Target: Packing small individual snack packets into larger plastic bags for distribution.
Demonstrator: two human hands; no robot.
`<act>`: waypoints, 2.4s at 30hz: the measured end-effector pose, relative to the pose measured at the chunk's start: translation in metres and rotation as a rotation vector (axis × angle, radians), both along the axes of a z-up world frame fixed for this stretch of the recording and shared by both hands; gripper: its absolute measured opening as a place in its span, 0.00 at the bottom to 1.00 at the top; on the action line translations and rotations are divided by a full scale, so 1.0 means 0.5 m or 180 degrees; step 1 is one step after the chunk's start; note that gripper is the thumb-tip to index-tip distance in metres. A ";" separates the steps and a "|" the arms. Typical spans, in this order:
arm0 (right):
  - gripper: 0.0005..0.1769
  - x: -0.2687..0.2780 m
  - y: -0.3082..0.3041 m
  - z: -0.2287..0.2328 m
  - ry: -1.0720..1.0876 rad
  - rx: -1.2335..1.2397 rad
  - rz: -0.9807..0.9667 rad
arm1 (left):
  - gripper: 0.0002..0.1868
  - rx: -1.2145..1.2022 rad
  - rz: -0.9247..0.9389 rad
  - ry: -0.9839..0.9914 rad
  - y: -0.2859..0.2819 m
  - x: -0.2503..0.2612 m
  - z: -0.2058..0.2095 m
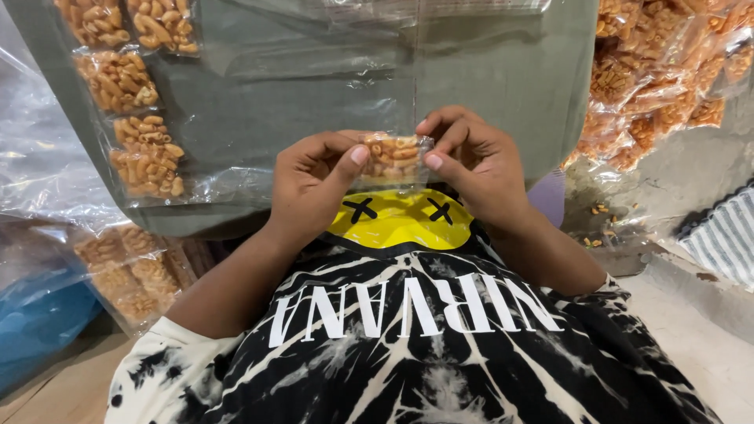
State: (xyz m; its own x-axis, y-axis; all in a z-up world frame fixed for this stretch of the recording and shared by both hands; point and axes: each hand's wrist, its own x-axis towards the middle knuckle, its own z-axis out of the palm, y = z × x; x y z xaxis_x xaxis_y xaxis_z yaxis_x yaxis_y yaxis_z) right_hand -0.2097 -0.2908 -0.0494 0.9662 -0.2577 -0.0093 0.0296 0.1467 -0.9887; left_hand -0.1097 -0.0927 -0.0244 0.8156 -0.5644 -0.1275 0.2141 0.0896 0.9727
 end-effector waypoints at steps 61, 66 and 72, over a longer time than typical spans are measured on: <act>0.18 -0.001 -0.066 -0.033 -0.0388 -0.2072 -0.0643 | 0.08 0.2861 -0.1108 -0.5865 -0.087 0.163 0.009; 0.08 0.080 -0.056 0.012 -0.1658 -0.3532 -0.0358 | 0.05 0.1851 -0.0935 -0.5100 -0.043 0.174 0.057; 0.03 0.156 -0.046 -0.046 -0.2568 -0.4679 0.0860 | 0.08 0.1283 -0.0943 -0.4540 -0.013 0.163 0.069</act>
State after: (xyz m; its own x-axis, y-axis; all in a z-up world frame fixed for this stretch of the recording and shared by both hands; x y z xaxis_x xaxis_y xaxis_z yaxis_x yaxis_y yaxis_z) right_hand -0.1315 -0.3138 -0.0725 0.6200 0.5604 0.5492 0.6854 -0.7275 -0.0314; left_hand -0.0284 -0.0992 0.0099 0.2525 -0.8471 0.4676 -0.9408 -0.1020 0.3233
